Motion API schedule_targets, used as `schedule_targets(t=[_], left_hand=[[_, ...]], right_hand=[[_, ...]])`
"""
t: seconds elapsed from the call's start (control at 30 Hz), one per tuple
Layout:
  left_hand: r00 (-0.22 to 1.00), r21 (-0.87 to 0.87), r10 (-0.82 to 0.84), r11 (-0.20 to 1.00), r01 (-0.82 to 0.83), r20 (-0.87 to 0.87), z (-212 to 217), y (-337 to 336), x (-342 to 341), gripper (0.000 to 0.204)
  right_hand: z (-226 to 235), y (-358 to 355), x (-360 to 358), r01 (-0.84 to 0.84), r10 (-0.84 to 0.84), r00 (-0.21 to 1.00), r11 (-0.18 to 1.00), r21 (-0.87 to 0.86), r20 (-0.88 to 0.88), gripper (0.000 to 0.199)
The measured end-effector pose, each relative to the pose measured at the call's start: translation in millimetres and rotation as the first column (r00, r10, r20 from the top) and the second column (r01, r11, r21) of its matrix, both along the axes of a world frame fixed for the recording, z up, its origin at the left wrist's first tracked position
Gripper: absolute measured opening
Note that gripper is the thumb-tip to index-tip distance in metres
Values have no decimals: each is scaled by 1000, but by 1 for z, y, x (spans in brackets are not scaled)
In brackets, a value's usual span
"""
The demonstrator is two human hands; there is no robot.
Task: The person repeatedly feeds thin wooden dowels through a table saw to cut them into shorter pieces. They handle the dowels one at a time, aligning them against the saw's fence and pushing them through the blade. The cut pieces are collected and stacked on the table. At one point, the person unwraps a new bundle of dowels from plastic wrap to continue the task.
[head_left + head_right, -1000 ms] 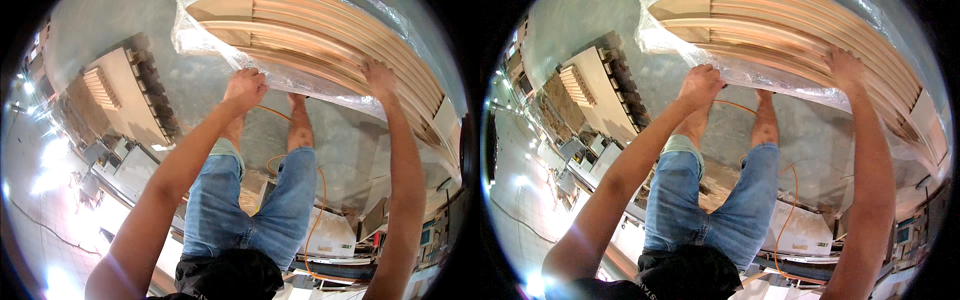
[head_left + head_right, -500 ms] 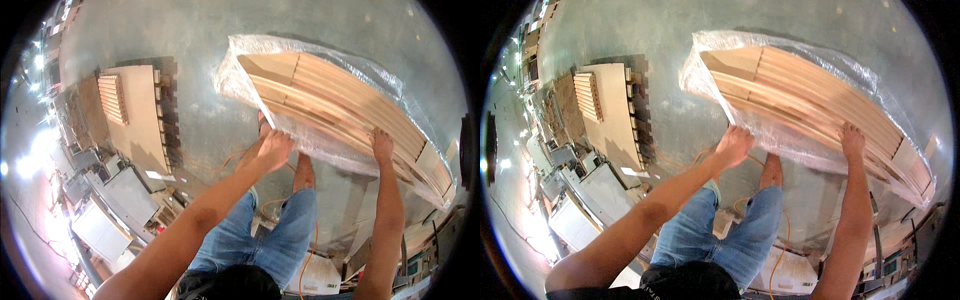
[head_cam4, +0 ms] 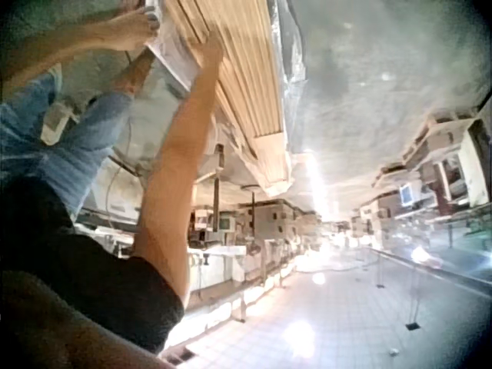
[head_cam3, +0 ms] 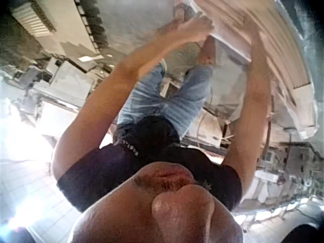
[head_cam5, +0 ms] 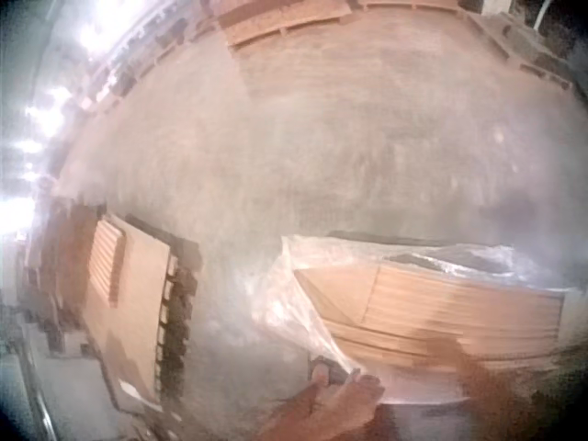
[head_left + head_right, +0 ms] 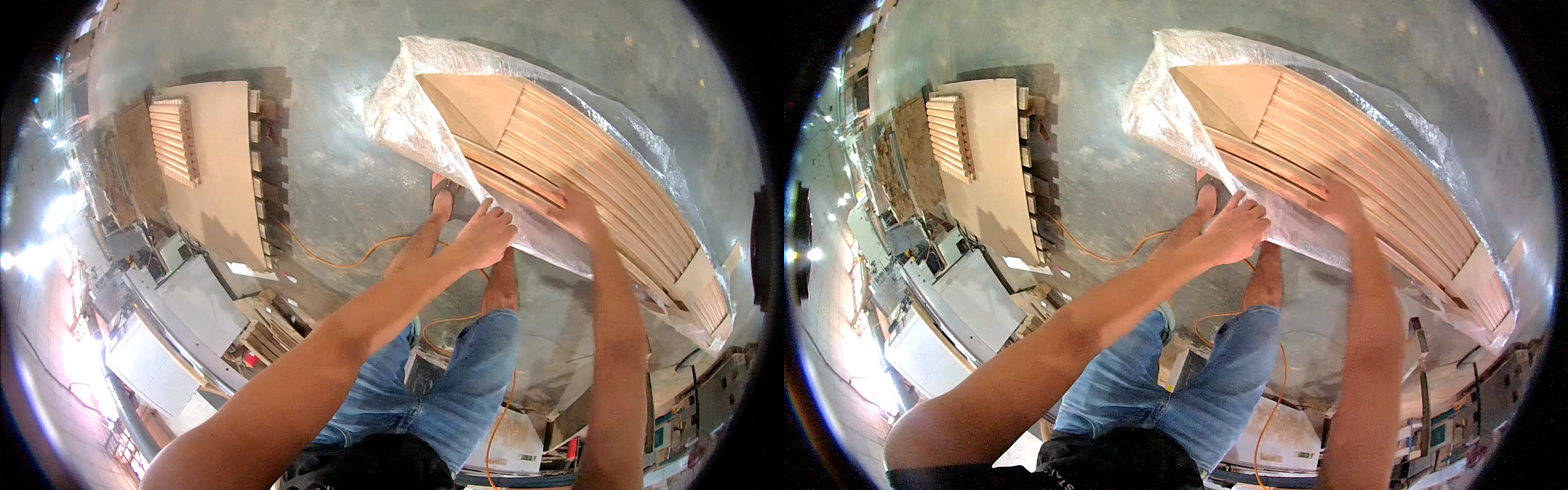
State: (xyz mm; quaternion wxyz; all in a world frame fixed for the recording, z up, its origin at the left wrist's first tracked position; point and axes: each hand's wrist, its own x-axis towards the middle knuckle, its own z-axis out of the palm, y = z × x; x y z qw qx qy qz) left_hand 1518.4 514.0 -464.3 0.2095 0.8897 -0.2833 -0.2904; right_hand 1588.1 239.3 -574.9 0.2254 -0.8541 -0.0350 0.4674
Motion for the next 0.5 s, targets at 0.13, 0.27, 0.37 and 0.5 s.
schedule_targets(t=[0.13,0.27,0.37,0.5], left_hand=[[955,129,8,991,31,-297,-4,2,13,30],[984,380,-38,919,102,-172,-23,48,53,37],[974,436,-159,873,216,-164,-46,93,92,38],[957,486,-274,852,196,94,-63,120,105,47]], right_hand=[[0,113,15,50,-15,953,993,-106,303,38],[3,135,11,-100,131,945,988,-117,300,52],[-3,120,13,-147,194,948,970,-193,253,50],[-10,109,8,-173,204,920,977,-121,335,48]])
